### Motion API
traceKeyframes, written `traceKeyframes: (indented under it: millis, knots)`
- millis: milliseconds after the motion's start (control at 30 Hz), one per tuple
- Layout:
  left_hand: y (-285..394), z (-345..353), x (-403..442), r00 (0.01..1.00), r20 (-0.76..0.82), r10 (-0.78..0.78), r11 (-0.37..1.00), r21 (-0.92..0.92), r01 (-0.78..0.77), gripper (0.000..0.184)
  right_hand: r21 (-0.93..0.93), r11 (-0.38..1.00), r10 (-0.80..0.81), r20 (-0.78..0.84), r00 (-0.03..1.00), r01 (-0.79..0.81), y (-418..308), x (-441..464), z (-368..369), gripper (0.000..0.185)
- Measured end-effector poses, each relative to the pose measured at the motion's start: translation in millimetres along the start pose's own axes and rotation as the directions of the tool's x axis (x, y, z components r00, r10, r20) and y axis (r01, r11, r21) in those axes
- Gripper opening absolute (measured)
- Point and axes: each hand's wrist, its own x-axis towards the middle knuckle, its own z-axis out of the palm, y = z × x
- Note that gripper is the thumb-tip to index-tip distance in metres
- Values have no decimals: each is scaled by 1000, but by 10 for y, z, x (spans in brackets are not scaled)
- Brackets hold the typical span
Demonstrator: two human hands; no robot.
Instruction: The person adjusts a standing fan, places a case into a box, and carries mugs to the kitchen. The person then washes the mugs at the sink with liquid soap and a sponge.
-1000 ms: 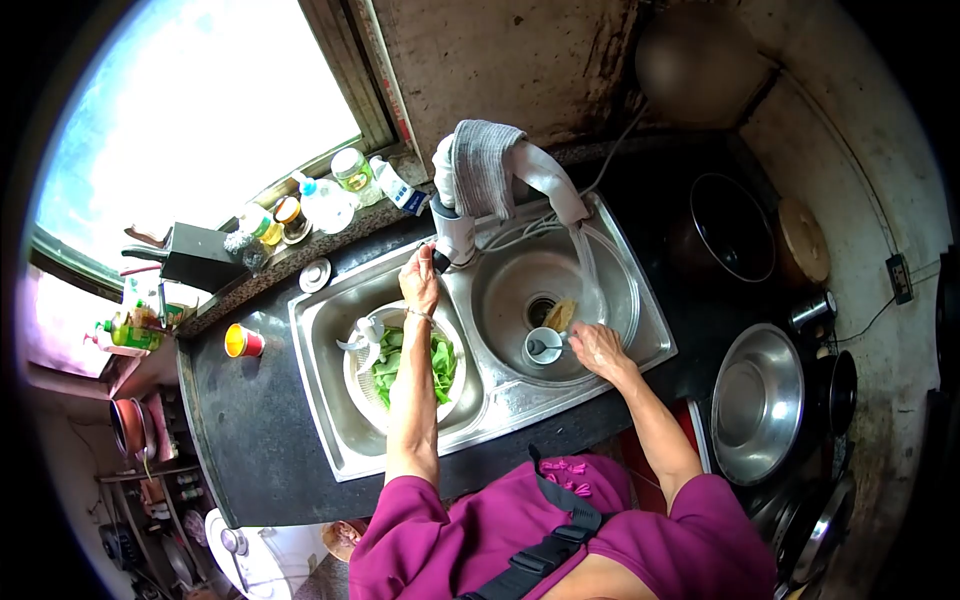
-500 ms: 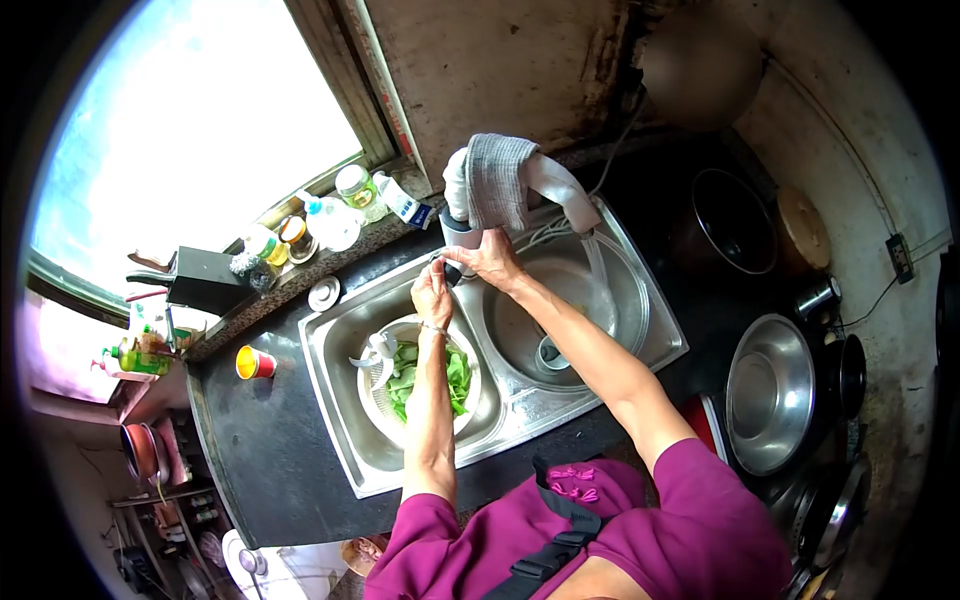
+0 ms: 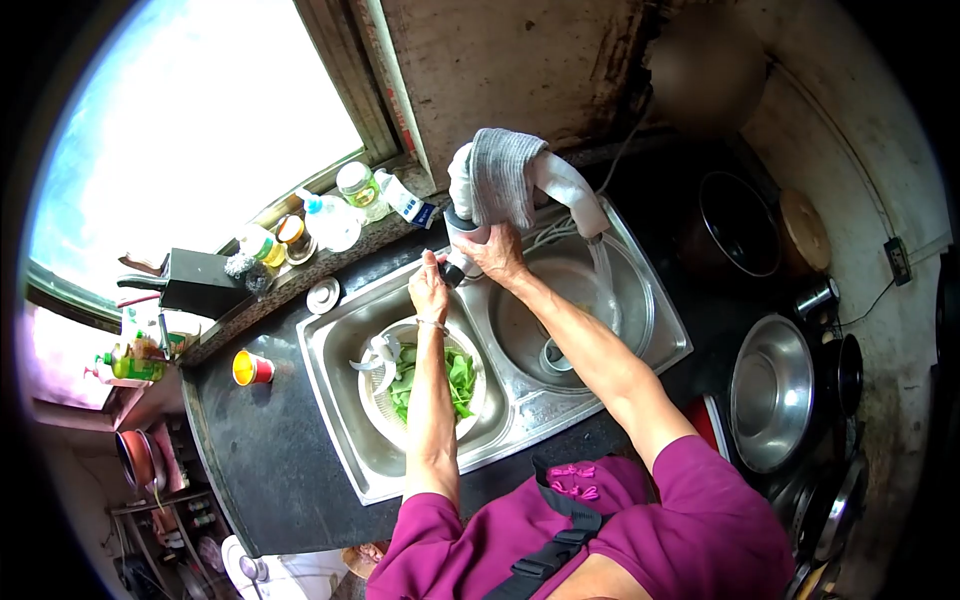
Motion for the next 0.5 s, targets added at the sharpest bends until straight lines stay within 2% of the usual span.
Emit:
traceKeyframes:
  millis: [67,133,167,233,267,333,433,500]
  knots:
    - [-26,17,30,999,-11,35,999,2,-35,63,-29,1000,4,8,1000,-4,-67,-7,-79,48]
    - [-14,-31,58,997,58,-57,998,-32,58,61,115,986,102,125,987,-116,-230,-41,-203,50]
    - [0,-20,61,996,63,-55,998,-33,57,61,113,987,103,121,987,-117,-186,-38,-176,50]
    - [24,-11,62,988,41,-150,979,-136,155,66,86,993,-78,-68,995,84,-92,-28,-92,53]
    - [25,-14,65,988,44,-148,979,-135,152,66,85,993,-79,-72,994,85,-99,-37,-111,53]
    - [25,-41,79,972,92,-218,960,-158,230,67,-15,1000,24,83,996,-23,-109,-60,-144,55]
    - [109,-74,75,951,127,-283,944,-136,299,69,-2,994,113,132,985,-114,-100,-79,-126,54]
    - [92,-87,121,942,138,-307,934,-144,326,71,-7,998,57,96,994,-57,-135,-68,-154,52]
